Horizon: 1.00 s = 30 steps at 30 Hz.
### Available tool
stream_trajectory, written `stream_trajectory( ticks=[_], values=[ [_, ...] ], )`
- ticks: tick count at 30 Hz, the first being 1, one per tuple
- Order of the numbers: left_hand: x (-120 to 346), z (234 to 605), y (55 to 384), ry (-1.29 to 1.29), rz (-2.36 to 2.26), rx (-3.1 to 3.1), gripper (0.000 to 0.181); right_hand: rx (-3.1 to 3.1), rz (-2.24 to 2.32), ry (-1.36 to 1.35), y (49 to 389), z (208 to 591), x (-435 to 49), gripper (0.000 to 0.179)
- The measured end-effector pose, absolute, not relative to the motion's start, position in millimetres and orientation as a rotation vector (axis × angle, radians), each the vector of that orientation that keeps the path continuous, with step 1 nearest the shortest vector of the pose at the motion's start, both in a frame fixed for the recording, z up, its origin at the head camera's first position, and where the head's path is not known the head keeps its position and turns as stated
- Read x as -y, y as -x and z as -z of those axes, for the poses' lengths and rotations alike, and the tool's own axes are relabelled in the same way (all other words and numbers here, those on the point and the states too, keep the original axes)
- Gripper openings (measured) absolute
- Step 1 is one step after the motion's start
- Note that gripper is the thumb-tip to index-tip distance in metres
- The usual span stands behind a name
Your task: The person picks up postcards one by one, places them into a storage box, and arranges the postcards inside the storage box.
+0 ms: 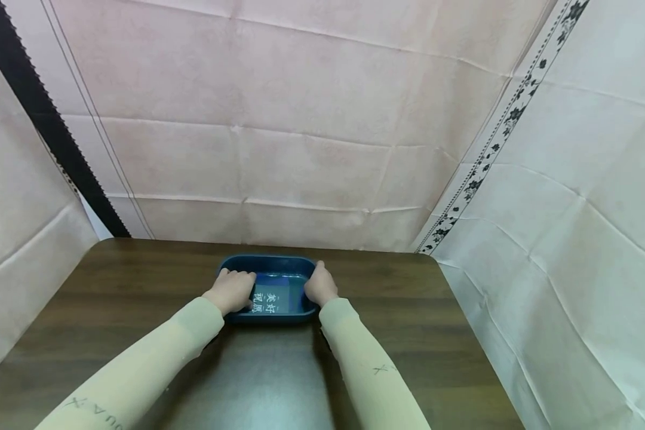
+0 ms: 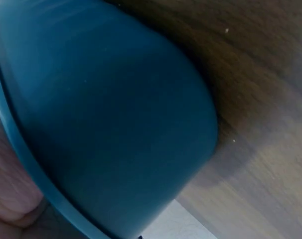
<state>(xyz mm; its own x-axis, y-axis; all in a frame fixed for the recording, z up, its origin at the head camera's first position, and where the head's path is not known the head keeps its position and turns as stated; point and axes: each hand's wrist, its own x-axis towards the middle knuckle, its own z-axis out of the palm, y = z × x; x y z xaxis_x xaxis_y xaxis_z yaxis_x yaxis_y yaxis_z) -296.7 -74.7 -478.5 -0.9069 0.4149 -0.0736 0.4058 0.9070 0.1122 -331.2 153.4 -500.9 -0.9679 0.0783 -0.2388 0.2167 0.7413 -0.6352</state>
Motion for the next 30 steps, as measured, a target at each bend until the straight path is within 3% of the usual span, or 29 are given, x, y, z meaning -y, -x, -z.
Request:
stream_trajectory(
  ticks=[7,15,21,26,30],
  values=[
    [72.9,476.7,294.8,-0.603,-0.195,-2.952,0.029,-2.737,1.04,-0.237,333.1,499.4,-152.0,0.069],
    [78.2,471.1,295.5,-0.607,-0.243,-2.952,0.04,-2.747,1.032,-0.196,334.8,499.3,-149.6,0.069],
    [89.0,460.5,287.7,-0.651,-0.587,-2.98,0.046,-2.74,1.087,-0.134,329.6,488.9,-158.1,0.059],
    [108.6,451.3,272.5,-0.6,-0.713,-3.073,0.045,-2.878,1.121,-0.038,316.3,467.8,-165.5,0.069],
    [126.6,451.3,258.7,-0.524,-0.654,-3.19,0.054,-3.197,0.744,0.233,295.6,464.0,-165.0,0.076]
  ],
)
